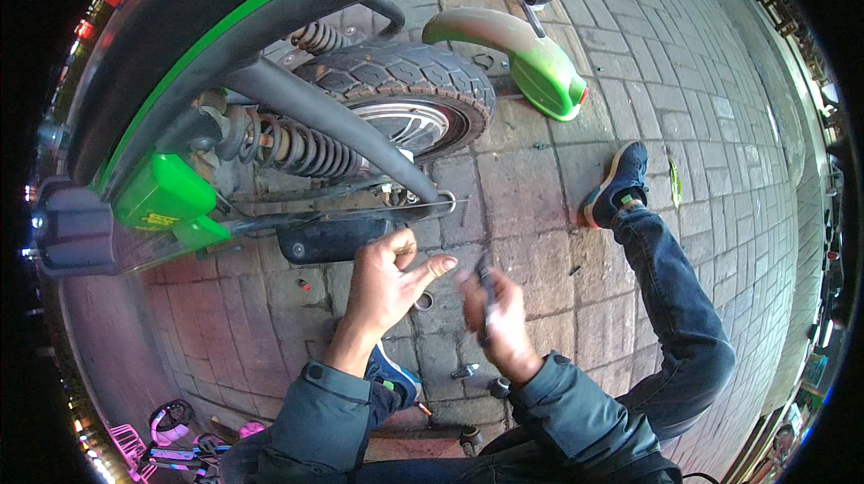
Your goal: The person retrieves pliers and a spray can from a workshop, then moves to a green electric scooter parked on the sidewalk. They sit and use the pliers to strip and cut wires near the rear wheel, repeatedly manipulating the same wire bundle.
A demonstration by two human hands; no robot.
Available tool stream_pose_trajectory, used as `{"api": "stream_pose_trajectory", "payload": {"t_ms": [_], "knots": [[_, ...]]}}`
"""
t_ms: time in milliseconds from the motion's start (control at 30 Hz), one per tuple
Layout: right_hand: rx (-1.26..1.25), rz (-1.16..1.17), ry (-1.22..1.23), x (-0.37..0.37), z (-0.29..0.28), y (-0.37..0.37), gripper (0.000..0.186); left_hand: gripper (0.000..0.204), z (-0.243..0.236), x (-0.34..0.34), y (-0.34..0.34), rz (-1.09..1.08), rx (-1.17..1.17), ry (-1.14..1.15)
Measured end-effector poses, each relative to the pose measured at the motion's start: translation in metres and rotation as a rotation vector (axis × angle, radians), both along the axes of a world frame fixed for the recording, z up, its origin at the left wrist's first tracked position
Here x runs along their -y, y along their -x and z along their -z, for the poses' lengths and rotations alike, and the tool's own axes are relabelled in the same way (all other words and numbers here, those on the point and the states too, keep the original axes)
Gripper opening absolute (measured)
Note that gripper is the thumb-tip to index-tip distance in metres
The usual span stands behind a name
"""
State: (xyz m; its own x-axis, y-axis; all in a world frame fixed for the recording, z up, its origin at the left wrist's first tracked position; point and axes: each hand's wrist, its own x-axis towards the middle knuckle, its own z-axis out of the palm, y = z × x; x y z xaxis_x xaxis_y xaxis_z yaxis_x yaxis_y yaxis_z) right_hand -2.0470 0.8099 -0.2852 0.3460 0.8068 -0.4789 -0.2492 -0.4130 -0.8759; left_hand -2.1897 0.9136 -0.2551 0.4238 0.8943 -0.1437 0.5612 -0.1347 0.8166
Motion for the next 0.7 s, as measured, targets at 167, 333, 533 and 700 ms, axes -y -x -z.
{"api": "stream_pose_trajectory", "payload": {"t_ms": [167,333,533,700], "knots": [[-0.304,0.294,-0.106,-0.009,0.000,-0.027,0.034,0.031,0.003,0.003,-0.002,-0.106,0.321,0.182],[-0.181,0.044,-0.005,-0.010,-0.003,-0.023,0.031,0.018,0.008,0.000,-0.004,-0.100,0.636,0.336],[-0.124,0.059,-0.150,-0.028,-0.014,-0.015,0.021,0.015,0.015,0.001,0.001,-0.061,0.599,0.370],[-0.239,0.040,-0.289,-0.053,-0.008,-0.012,0.023,0.014,0.020,0.002,0.000,-0.038,0.607,0.426]]}}
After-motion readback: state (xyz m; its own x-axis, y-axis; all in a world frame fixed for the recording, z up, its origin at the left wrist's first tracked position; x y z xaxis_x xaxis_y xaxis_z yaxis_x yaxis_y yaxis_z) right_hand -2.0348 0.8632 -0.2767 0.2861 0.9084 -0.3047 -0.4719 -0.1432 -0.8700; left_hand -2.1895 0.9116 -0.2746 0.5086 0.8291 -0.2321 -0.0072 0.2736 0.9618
